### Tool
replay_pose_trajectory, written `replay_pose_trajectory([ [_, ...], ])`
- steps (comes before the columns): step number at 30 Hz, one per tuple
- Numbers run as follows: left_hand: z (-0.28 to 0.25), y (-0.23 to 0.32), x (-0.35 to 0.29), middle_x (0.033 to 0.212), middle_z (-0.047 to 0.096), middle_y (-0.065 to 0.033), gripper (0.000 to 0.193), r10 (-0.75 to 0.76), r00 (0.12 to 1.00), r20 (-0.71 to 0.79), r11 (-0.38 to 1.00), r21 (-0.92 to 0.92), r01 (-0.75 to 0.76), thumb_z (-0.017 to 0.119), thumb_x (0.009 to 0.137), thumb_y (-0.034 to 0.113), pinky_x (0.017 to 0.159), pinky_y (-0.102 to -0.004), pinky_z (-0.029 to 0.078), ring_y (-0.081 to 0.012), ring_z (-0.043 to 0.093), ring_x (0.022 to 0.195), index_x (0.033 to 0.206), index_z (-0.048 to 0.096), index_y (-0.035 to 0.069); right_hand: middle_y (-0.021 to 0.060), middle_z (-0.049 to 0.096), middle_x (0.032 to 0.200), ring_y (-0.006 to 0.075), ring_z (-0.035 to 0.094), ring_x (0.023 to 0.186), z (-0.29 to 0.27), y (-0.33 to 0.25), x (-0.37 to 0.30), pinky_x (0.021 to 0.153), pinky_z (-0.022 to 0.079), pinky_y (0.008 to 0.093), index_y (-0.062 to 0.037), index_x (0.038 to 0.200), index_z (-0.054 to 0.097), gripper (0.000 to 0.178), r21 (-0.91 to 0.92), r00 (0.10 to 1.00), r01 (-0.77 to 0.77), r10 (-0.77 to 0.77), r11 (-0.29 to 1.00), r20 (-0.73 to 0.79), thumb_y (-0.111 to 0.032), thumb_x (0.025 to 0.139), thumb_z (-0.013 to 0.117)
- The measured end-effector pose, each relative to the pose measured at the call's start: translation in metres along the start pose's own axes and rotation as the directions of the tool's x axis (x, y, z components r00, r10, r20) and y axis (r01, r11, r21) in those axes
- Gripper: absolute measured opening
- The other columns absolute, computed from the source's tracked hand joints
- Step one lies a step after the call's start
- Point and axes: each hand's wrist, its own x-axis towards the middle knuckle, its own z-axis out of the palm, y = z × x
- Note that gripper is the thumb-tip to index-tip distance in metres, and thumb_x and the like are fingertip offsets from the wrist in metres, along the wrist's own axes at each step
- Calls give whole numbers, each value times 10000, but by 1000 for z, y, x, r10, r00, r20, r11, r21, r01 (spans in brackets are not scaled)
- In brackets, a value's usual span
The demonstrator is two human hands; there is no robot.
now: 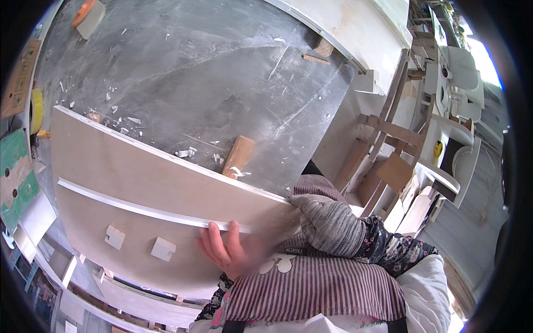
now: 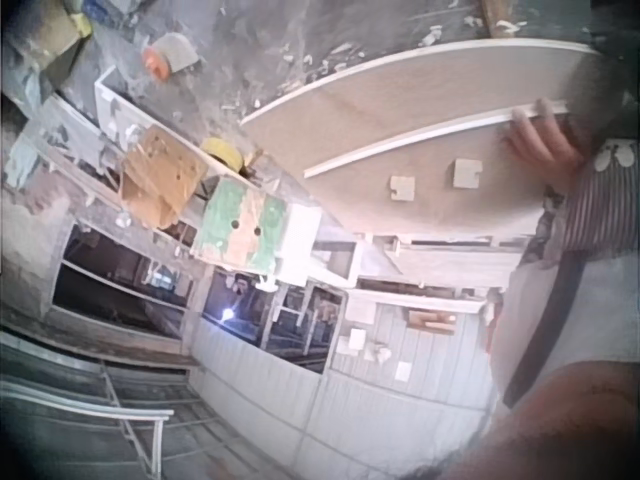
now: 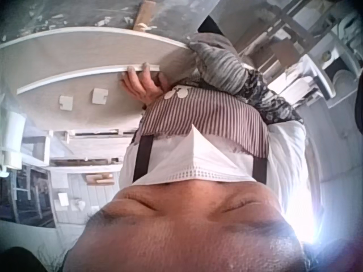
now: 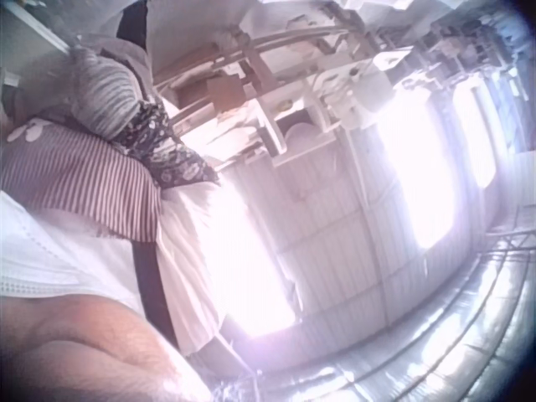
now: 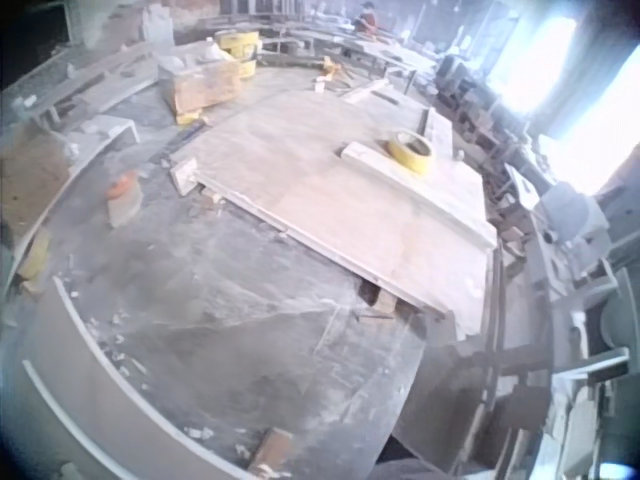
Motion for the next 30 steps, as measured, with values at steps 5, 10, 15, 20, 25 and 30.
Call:
replay_pose_trajectory([
  [5,-1,-6,-3,1438,422,-220,477,21,999,35,1000,13,-21,509,942,433,1112,-647,247,-444,345,1382,1229,587,59,104,633,1147,163,631,1016,-5,-2,-5,845,551,284,0,1299,532,358,47,997,-58,56,997,43,-65,951,591],
  [10,0,-6,-3,1443,418,-217,476,17,999,30,1000,6,-17,525,929,419,1110,-650,252,-445,341,1384,1237,585,61,117,640,1120,185,639,1003,-12,-15,-2,835,552,293,6,1277,542,344,22,995,-89,88,996,40,-64,944,591],
  [15,0,-7,-1,1452,410,-214,473,46,999,12,999,-8,-45,546,909,398,1107,-657,252,-446,342,1383,1239,585,62,131,648,1092,206,646,990,-22,-26,1,825,553,302,12,1256,552,331,2,991,-129,128,992,36,-62,936,591],
  [20,0,-7,-1,1457,404,-215,470,38,999,11,999,-16,-38,547,907,385,1108,-656,253,-451,343,1380,1242,584,59,144,655,1064,228,653,976,-36,-34,-7,815,554,311,18,1235,563,318,2,985,-171,171,985,-15,-61,929,591],
  [25,4,-6,0,1425,435,-176,462,7,999,-32,1000,7,-7,501,942,467,1092,-631,302,-409,412,1340,1168,622,83,158,664,1015,250,664,937,-30,-27,-11,790,557,318,22,1203,579,294,76,990,-127,132,989,-53,-59,920,587],
  [30,4,-8,-1,1421,445,-191,483,38,999,-26,999,37,-37,484,948,470,1093,-635,295,-413,406,1344,1185,622,73,127,664,922,219,667,828,-16,-13,-12,737,562,322,-2,1175,591,250,53,995,-70,74,996,-68,-88,942,569],
])
